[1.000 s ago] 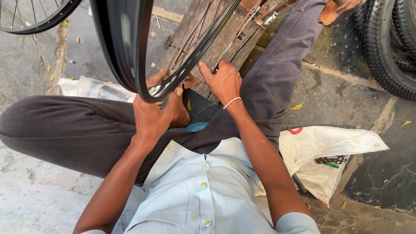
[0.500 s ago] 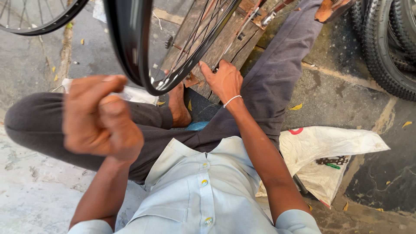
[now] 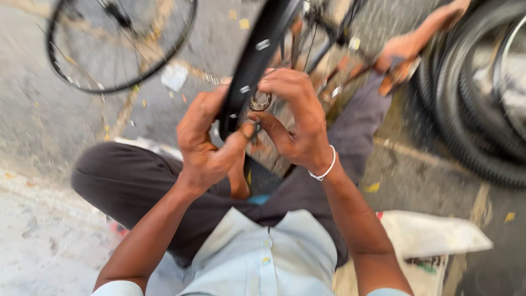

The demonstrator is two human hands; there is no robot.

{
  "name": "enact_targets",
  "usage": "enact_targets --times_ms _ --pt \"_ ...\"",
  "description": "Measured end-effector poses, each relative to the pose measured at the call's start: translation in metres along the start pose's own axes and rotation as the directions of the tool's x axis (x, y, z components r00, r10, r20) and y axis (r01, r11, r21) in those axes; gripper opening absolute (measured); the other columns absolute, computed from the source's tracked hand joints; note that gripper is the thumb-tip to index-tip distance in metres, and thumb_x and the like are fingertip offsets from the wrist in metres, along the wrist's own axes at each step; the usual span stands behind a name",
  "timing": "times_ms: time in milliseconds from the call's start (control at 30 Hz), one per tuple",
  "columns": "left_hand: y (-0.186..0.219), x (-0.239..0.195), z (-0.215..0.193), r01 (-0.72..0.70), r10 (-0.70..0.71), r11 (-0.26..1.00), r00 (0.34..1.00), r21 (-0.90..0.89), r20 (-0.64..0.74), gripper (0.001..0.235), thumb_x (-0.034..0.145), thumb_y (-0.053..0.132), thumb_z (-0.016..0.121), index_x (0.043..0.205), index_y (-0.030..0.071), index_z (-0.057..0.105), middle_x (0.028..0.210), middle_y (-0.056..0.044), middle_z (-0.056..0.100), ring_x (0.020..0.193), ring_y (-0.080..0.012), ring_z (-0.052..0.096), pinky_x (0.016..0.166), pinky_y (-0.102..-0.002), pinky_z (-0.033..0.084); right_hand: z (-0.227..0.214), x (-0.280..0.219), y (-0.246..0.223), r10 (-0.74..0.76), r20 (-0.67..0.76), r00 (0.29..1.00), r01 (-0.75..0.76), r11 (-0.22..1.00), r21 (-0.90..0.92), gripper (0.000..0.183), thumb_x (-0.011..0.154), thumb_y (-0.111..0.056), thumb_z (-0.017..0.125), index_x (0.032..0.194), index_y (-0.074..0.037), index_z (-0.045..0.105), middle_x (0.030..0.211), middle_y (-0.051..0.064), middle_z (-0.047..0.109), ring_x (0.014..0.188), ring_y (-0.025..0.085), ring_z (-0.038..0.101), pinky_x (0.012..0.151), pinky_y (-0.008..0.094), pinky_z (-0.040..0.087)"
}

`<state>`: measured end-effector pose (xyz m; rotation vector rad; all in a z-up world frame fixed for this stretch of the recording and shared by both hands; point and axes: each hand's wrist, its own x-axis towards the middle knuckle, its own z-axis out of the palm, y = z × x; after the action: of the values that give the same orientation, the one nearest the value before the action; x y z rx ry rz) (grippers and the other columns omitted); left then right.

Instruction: The person sits on the ground and uses a small metal tool to tighten or adjust the spokes on a bicycle wheel. The wheel is held in place by a wooden stand. The person rotates the wheel to access different spokes and continues the adjustment process.

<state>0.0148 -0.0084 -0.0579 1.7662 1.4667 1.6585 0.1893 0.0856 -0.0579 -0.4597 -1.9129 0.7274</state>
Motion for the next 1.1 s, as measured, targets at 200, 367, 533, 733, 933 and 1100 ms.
enact_targets --times_ms 200,367,533,733,933,1100 --pt "0.03 0.035 0.012 0.12 -0.142 0.918 0.989 -0.377 -0.03 0.051 0.092 0.002 0.079 0.137 -0.001 0.056 0.111 -0.001 0.056 0.092 -0.0061 0.067 0.073 -0.019 0.054 -0.017 0.04 -0.001 0.133 0.217 0.967 -0.228 0.831 0.507 0.04 0.097 -0.001 0.072 0.137 -0.003 0.064 0.134 0.007 0.066 0.131 0.019 0.059 0.118 0.036 0.044" --pt "0.033 0.037 0.018 0.116 -0.154 0.91 0.986 -0.397 -0.066 0.034 0.089 0.0 0.078 0.117 -0.001 0.059 0.109 -0.002 0.057 0.091 -0.0065 0.065 0.079 -0.022 0.055 -0.037 0.063 0.004 0.15 0.513 0.845 -0.395 0.822 0.41 0.041 0.094 -0.001 0.07 0.135 -0.001 0.064 0.132 0.009 0.067 0.13 0.021 0.061 0.114 0.039 0.048" --pt "0.032 0.038 0.015 0.085 -0.128 0.929 0.987 -0.36 -0.096 0.039 0.09 0.0 0.082 0.124 -0.003 0.063 0.116 -0.003 0.055 0.088 -0.0051 0.055 0.074 -0.021 0.049 -0.012 0.051 0.002 -0.015 0.136 0.991 0.021 0.999 -0.044 0.034 0.091 -0.01 0.071 0.122 0.001 0.064 0.113 0.012 0.07 0.11 0.026 0.072 0.094 0.038 0.057" --pt "0.039 0.036 0.019 0.244 -0.3 0.911 0.946 -0.333 -0.127 0.042 0.084 0.006 0.086 0.122 -0.003 0.069 0.11 -0.004 0.061 0.088 -0.0076 0.063 0.069 -0.021 0.055 0.034 0.035 0.002 -0.351 -0.299 0.887 0.236 0.902 -0.361 0.029 0.098 -0.019 0.068 0.117 0.0 0.056 0.121 0.021 0.064 0.119 0.039 0.063 0.103 0.05 0.051" --pt "0.029 0.046 0.003 0.065 -0.058 0.938 0.998 -0.339 0.029 0.042 0.092 0.011 0.081 0.131 -0.002 0.068 0.126 -0.01 0.065 0.115 -0.0151 0.066 0.099 -0.029 0.055 0.056 0.006 0.002 -0.24 -0.336 0.911 0.192 0.967 -0.169 0.033 0.108 -0.006 0.058 0.139 0.002 0.051 0.142 0.028 0.058 0.136 0.044 0.06 0.112 0.051 0.05" --pt "0.032 0.044 0.008 0.072 -0.072 0.937 0.997 -0.341 0.015 0.05 0.094 0.012 0.081 0.138 -0.002 0.063 0.125 -0.009 0.063 0.113 -0.013 0.064 0.097 -0.028 0.053 -0.023 0.052 -0.003 -0.275 0.156 0.949 0.305 0.925 -0.226 0.044 0.093 0.001 0.07 0.134 -0.002 0.054 0.122 0.022 0.068 0.111 0.036 0.072 0.096 0.042 0.059"
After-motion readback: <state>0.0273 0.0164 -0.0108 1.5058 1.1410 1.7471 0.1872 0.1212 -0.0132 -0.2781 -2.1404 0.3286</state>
